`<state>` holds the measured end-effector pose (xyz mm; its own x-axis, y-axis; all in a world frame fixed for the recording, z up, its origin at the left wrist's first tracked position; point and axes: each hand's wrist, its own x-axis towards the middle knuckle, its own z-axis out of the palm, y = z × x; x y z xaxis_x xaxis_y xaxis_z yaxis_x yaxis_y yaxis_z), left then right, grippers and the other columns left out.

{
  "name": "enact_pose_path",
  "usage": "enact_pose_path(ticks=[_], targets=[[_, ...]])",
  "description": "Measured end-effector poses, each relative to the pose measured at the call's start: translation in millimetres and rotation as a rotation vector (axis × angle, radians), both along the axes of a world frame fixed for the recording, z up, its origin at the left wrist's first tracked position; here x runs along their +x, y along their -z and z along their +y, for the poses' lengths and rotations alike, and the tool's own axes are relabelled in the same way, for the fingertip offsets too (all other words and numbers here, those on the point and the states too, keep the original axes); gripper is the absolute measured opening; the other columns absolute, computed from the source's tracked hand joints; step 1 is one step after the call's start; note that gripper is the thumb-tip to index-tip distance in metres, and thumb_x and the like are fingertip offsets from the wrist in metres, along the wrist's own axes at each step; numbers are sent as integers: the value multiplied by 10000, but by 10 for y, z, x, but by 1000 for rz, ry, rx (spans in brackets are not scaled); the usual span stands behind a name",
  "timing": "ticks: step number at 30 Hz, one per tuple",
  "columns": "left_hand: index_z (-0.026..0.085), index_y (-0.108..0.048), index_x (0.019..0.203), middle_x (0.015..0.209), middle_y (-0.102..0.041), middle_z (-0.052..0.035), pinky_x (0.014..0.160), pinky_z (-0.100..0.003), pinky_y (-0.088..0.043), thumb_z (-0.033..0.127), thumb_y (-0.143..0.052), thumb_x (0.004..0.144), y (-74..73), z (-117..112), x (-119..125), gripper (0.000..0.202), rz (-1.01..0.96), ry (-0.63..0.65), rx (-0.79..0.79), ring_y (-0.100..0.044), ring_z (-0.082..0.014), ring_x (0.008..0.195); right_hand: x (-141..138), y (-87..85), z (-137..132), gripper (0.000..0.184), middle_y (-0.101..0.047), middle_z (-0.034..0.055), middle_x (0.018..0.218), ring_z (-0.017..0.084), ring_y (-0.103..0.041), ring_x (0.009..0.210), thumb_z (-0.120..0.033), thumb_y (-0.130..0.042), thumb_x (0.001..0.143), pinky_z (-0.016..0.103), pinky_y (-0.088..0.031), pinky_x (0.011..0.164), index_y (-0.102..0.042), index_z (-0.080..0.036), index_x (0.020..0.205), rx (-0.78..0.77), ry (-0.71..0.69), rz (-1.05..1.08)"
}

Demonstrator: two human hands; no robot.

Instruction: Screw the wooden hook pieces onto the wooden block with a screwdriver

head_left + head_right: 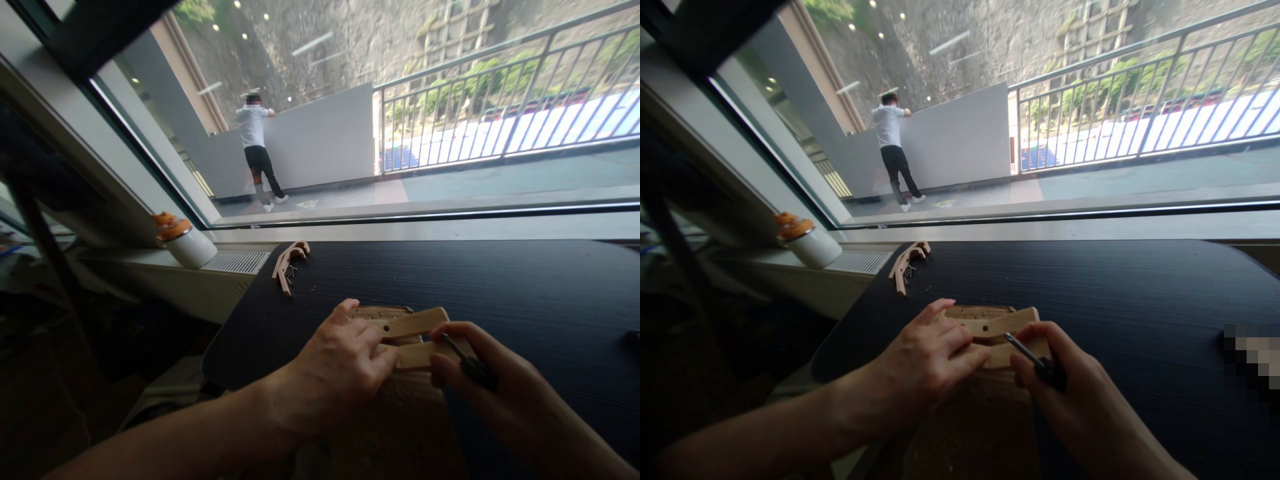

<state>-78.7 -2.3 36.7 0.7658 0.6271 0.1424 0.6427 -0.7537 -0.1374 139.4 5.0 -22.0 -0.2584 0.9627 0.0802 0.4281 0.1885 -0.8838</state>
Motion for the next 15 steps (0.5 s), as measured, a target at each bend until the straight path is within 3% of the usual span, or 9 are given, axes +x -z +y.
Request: enact_pose_path(ticks=[4, 8, 12, 15], targets=[[205, -641, 962, 973, -665, -39, 1026, -482, -269, 274, -514, 905, -89, 72, 14, 156, -63, -34, -196, -603, -201, 899, -21, 52, -5, 244, -689, -19, 755, 150, -643, 652, -428, -507, 862, 225, -498, 610, -531, -237, 1012, 67, -11, -63], [200, -658, 827, 900, -673, -27, 988, -426, -294, 203, -537, 864, -100, 186, 57, 127, -50, 1, -297, -610, -185, 874, -28, 100, 23, 260, -709, 1, 850, 161, -654, 687, -429, -531, 841, 219, -502, 588, -577, -232, 1005, 89, 10, -83], [198, -645, 889, 916, -684, -11, 974, -365, -310, 153, -544, 840, -47, 266, 97, 121, -122, -22, -348, -618, -161, 870, 23, 150, 39, 300, -711, 8, 798, 163, -655, 645, -461, -557, 818, 216, -512, 576, -599, -220, 991, 67, 55, -75], [192, -627, 946, 921, -691, -10, 960, -326, -325, 142, -545, 840, -23, 300, 103, 144, -183, -54, -388, -622, -149, 899, 57, 172, 59, 340, -722, 29, 874, 186, -677, 724, -471, -578, 800, 222, -534, 618, -612, -217, 1025, 44, 50, -62]])
